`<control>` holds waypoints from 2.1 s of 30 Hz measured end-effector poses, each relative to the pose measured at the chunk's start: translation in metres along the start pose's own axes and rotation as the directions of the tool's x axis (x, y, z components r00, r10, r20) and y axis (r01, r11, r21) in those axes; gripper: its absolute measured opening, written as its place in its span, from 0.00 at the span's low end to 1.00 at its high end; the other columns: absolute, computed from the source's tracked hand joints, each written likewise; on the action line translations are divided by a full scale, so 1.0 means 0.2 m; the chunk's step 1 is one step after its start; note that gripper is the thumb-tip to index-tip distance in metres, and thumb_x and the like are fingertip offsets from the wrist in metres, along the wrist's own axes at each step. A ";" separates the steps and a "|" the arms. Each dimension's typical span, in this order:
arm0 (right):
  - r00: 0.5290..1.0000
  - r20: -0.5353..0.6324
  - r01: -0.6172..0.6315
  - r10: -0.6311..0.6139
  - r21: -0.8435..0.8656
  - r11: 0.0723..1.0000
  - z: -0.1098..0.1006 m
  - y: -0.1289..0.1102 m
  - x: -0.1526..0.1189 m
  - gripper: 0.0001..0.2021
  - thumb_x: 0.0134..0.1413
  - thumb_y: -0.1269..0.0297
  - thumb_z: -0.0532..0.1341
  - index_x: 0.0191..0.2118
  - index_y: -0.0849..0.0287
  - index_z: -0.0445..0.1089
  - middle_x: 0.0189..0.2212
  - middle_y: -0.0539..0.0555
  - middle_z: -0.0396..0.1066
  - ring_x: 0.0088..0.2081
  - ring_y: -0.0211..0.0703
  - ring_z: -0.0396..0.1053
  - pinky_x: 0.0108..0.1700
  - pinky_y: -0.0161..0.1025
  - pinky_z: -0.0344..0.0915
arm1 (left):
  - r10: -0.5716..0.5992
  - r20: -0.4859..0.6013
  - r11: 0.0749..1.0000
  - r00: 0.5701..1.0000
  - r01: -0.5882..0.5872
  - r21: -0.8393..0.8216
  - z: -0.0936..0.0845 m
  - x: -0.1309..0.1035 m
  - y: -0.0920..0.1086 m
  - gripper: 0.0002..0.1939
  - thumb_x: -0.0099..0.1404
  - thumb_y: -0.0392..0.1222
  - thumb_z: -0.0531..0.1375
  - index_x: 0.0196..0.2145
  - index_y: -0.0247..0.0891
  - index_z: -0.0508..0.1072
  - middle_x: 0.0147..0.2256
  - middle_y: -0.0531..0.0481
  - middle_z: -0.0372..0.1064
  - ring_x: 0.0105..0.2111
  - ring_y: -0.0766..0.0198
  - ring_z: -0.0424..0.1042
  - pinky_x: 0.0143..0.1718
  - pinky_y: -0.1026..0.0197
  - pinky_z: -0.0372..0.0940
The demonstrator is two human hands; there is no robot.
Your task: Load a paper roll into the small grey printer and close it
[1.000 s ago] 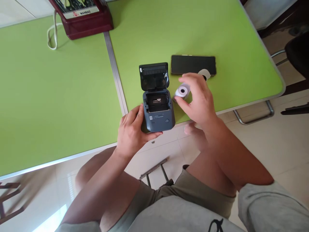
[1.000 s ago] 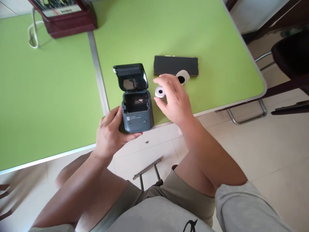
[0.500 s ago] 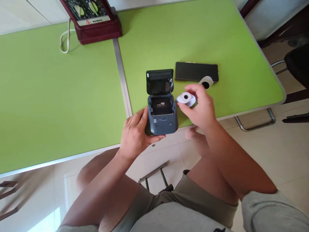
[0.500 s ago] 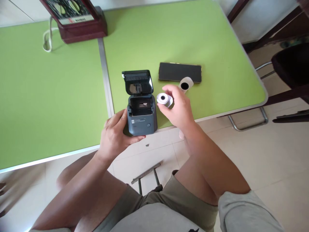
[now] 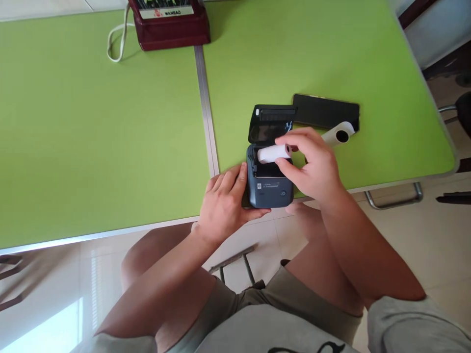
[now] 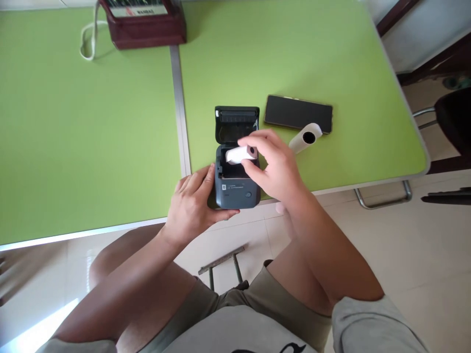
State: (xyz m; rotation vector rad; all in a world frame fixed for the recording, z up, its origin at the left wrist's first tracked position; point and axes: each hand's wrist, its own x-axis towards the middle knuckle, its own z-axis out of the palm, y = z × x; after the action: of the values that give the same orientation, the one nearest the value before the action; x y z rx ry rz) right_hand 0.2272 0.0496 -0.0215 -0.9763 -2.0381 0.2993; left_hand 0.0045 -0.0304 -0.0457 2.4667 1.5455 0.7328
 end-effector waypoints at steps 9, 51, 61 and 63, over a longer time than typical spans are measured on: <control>0.989 -0.050 -0.124 0.141 0.258 0.958 0.04 -0.01 0.00 0.09 0.48 0.72 0.64 0.29 0.53 0.62 0.39 0.51 0.71 0.42 0.47 0.78 0.44 0.49 0.76 | -0.001 0.008 1.000 1.000 0.001 0.021 0.00 0.00 0.00 0.53 0.64 0.75 0.60 0.69 0.26 0.61 0.59 0.29 0.73 0.58 0.44 0.75 0.57 0.47 0.68; 0.909 0.275 -0.400 0.315 0.357 0.844 0.02 0.01 -0.06 0.20 0.62 0.52 0.66 0.56 0.50 0.70 0.60 0.57 0.73 0.62 0.52 0.71 0.65 0.55 0.69 | 0.050 -0.009 0.996 0.999 -0.049 0.070 0.00 -0.01 0.02 0.36 0.66 0.62 0.66 0.66 0.45 0.65 0.61 0.31 0.68 0.58 0.43 0.73 0.56 0.43 0.68; 0.856 0.424 -0.456 0.295 0.353 0.817 0.00 0.01 -0.02 0.26 0.60 0.61 0.64 0.63 0.48 0.63 0.64 0.56 0.68 0.60 0.50 0.72 0.63 0.55 0.72 | -0.037 0.054 0.997 0.998 0.033 0.064 -0.01 0.02 0.03 0.42 0.61 0.62 0.69 0.67 0.44 0.63 0.62 0.35 0.68 0.60 0.43 0.73 0.57 0.45 0.68; 0.891 0.369 -0.397 0.266 0.344 0.851 0.02 0.03 -0.03 0.26 0.59 0.59 0.65 0.62 0.49 0.64 0.64 0.57 0.67 0.63 0.50 0.69 0.66 0.55 0.68 | -0.061 0.066 0.997 0.996 0.058 0.048 0.00 0.03 0.02 0.44 0.58 0.62 0.71 0.66 0.46 0.63 0.63 0.36 0.68 0.61 0.43 0.72 0.58 0.45 0.68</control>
State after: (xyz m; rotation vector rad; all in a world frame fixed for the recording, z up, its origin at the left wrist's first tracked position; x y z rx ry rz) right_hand 0.2294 0.0496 -0.0311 -1.0588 -1.9424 1.0907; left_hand 0.0091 -0.0276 -0.0423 2.4392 1.6216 0.6047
